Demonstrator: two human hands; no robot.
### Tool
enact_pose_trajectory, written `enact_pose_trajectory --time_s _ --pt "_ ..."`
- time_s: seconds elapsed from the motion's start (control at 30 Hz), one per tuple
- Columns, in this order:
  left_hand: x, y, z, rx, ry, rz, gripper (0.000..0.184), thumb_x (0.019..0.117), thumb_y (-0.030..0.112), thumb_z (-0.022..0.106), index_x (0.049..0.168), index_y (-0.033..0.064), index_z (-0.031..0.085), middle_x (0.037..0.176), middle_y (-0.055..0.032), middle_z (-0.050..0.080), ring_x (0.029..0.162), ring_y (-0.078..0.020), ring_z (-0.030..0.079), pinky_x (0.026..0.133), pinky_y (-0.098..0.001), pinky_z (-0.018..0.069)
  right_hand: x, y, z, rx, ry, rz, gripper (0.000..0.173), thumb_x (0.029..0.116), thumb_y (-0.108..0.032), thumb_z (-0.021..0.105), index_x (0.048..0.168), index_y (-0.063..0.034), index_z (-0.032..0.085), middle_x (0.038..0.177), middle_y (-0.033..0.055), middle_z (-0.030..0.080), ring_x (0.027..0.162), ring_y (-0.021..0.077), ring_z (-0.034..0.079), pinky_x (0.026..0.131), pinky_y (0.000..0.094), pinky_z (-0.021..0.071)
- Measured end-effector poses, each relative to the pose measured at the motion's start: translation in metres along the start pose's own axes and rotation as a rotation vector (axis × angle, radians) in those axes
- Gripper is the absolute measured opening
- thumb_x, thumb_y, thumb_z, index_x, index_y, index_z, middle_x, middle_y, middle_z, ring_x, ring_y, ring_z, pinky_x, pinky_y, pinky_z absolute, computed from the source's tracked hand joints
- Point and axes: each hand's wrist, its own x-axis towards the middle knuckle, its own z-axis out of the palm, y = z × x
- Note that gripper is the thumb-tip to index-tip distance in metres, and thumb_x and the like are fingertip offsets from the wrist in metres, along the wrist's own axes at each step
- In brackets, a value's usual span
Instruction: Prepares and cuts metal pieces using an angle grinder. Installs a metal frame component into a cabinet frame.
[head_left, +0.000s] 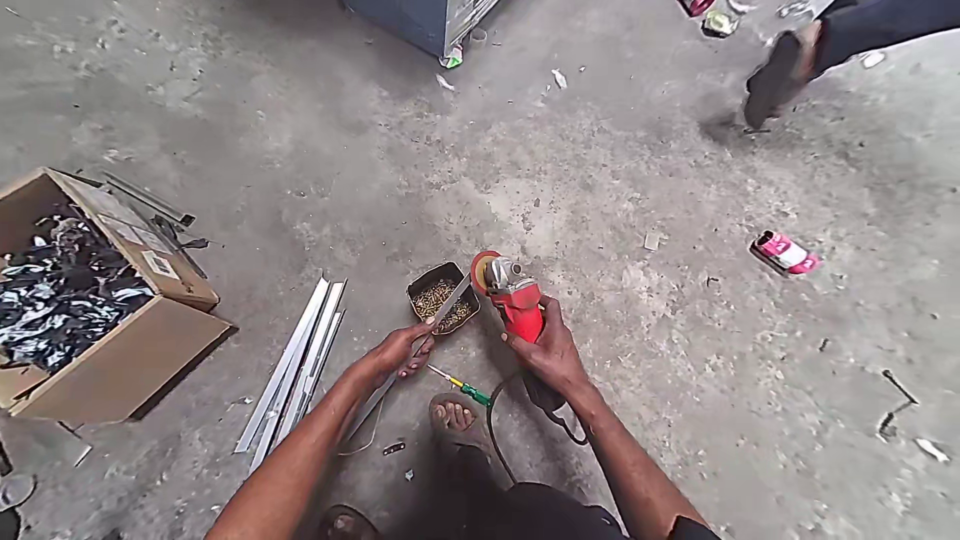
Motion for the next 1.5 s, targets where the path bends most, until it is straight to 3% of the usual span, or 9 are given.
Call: enact_pose_trajectory --time_s 0.27,0.47,0.63,0.93,1.1,1.27,1.4,1.5 --pt "0.007 -0.005 -0.009 -0.057 -0.142 -0.003 0.066 0.1069 0.062 0.016 0.078 0.0135 0.051 0.057 0.0030 0.042 0.040 -0.0086 0.039 0.037 -0.0221 0.0359 0.016 0.024 0.003 -0.059 -0.009 0.061 0.084 0.0758 -0.040 0.083 0.143 -0.0095 0.042 0.105 0.0060 0.072 0.092 0.0161 0.072 0.082 0.0419 0.0612" --pt "0.010 -0.008 -0.013 -0.104 -0.169 -0.011 0.070 0.1057 0.064 0.015 0.080 0.0128 0.054 0.056 0.0032 0.044 0.040 -0.0082 0.040 0.037 -0.0225 0.0367 0.008 0.024 0.003 -0.028 0.066 0.038 0.084 0.0758 -0.038 0.083 0.142 -0.0071 0.043 0.105 0.0053 0.072 0.090 0.0140 0.072 0.080 0.0389 0.0616" --pt "0.009 -0.006 -0.012 -0.106 -0.170 -0.004 0.070 0.1062 0.063 0.014 0.079 0.0123 0.053 0.056 0.0024 0.044 0.039 -0.0090 0.040 0.036 -0.0233 0.0375 0.007 0.017 0.004 0.018 0.027 -0.032 0.082 0.0762 -0.035 0.084 0.141 -0.0072 0.044 0.106 0.0041 0.073 0.092 0.0113 0.072 0.081 0.0355 0.0623" --pt "0.014 -0.009 -0.019 -0.160 -0.237 -0.012 0.071 0.1056 0.064 0.013 0.081 0.0128 0.055 0.058 0.0021 0.047 0.041 -0.0090 0.043 0.037 -0.0232 0.0402 0.028 0.038 0.008 -0.018 0.017 0.090 0.084 0.0753 -0.038 0.083 0.143 -0.0089 0.043 0.105 0.0066 0.072 0.090 0.0159 0.073 0.080 0.0414 0.0616" --pt "0.013 -0.012 -0.017 -0.171 -0.162 -0.009 0.070 0.1062 0.063 0.015 0.079 0.0131 0.055 0.059 0.0006 0.050 0.044 -0.0118 0.047 0.041 -0.0263 0.0448 0.016 0.054 0.015 0.419 0.021 0.221 0.084 0.0753 -0.034 0.086 0.140 -0.0038 0.043 0.111 0.0120 0.069 0.092 0.0191 0.072 0.079 0.0385 0.0639" --pt "0.007 -0.007 -0.004 -0.052 -0.028 0.005 0.069 0.1068 0.062 0.017 0.081 0.0120 0.057 0.056 -0.0004 0.050 0.043 -0.0131 0.048 0.041 -0.0291 0.0473 -0.018 0.066 0.005 0.902 -0.031 0.343 0.060 0.0983 -0.041 0.064 0.135 0.0032 0.050 0.096 0.0212 0.071 0.078 0.0316 0.073 0.070 0.0483 0.0642" --pt "-0.005 -0.002 0.007 0.085 0.100 0.032 0.071 0.1049 0.066 0.017 0.079 0.0127 0.056 0.055 -0.0014 0.050 0.042 -0.0152 0.049 0.040 -0.0321 0.0481 -0.058 0.066 -0.009 1.093 -0.060 0.366 0.053 0.1012 -0.040 0.055 0.136 0.0001 0.048 0.097 0.0209 0.071 0.077 0.0299 0.072 0.069 0.0447 0.0631" --pt "-0.015 0.006 0.009 0.146 0.185 0.110 0.071 0.1049 0.067 0.017 0.082 0.0121 0.057 0.057 -0.0025 0.053 0.046 -0.0176 0.053 0.044 -0.0359 0.0513 -0.087 0.073 -0.018 1.401 -0.106 0.405 0.047 0.1046 -0.043 0.046 0.135 -0.0075 0.048 0.102 0.0211 0.071 0.078 0.0297 0.072 0.067 0.0429 0.0615"
